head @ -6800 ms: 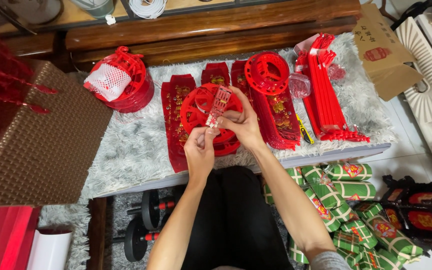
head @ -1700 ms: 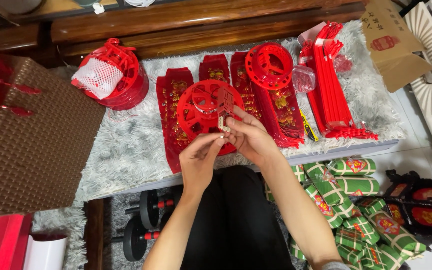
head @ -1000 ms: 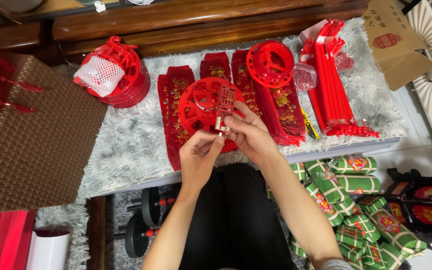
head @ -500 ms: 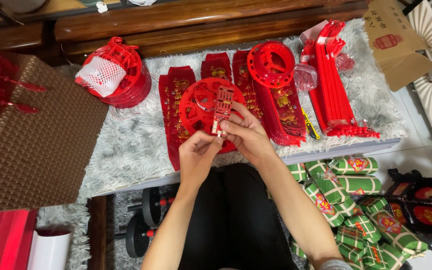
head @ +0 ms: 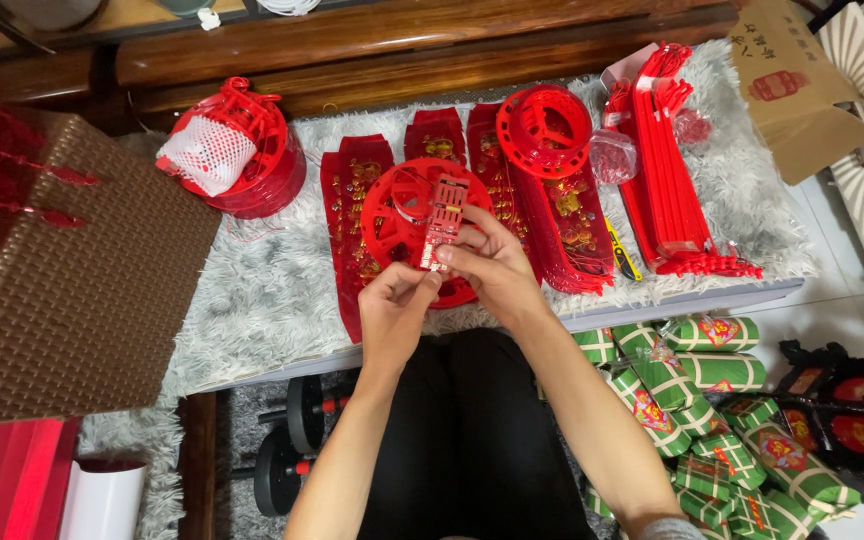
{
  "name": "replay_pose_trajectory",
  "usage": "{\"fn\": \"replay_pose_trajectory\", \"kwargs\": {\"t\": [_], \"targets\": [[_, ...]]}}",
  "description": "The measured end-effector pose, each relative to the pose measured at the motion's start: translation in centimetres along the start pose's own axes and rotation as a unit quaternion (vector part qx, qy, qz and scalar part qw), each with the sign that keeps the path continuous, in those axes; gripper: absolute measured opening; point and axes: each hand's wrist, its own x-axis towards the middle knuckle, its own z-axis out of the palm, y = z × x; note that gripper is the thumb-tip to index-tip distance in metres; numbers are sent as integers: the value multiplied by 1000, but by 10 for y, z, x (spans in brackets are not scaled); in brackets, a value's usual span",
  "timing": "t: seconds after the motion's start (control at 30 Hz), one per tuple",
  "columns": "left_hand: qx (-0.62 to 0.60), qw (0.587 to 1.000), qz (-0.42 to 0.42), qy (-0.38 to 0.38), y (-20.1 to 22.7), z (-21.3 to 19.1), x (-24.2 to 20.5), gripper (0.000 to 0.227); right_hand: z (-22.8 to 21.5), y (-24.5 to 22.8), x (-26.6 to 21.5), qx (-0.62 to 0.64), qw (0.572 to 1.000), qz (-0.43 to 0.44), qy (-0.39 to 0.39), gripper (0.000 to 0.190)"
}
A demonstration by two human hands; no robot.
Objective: Assembling red plastic festive lanterns by fitting various components together on a low work surface.
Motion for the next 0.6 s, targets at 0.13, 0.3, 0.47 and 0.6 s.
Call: {"fn": "replay_pose_trajectory", "kwargs": {"t": [0.13,0.3,0.47,0.6], "targets": [[-2,1000,10,5,18,6,-8,4,2,-4,-1,-7,1000,2,4,63],[-6,1000,5,11,26,9,-12,4,-8,-1,-1,-44,999,-7,1,64],[-11,1000,3,18,14,7,-9,3,-7,0,-1,-71,997,-13,-14,66],[-26,999,4,21,10,4,-3,3,-3,-2,4,-82,996,-10,-25,68]]}}
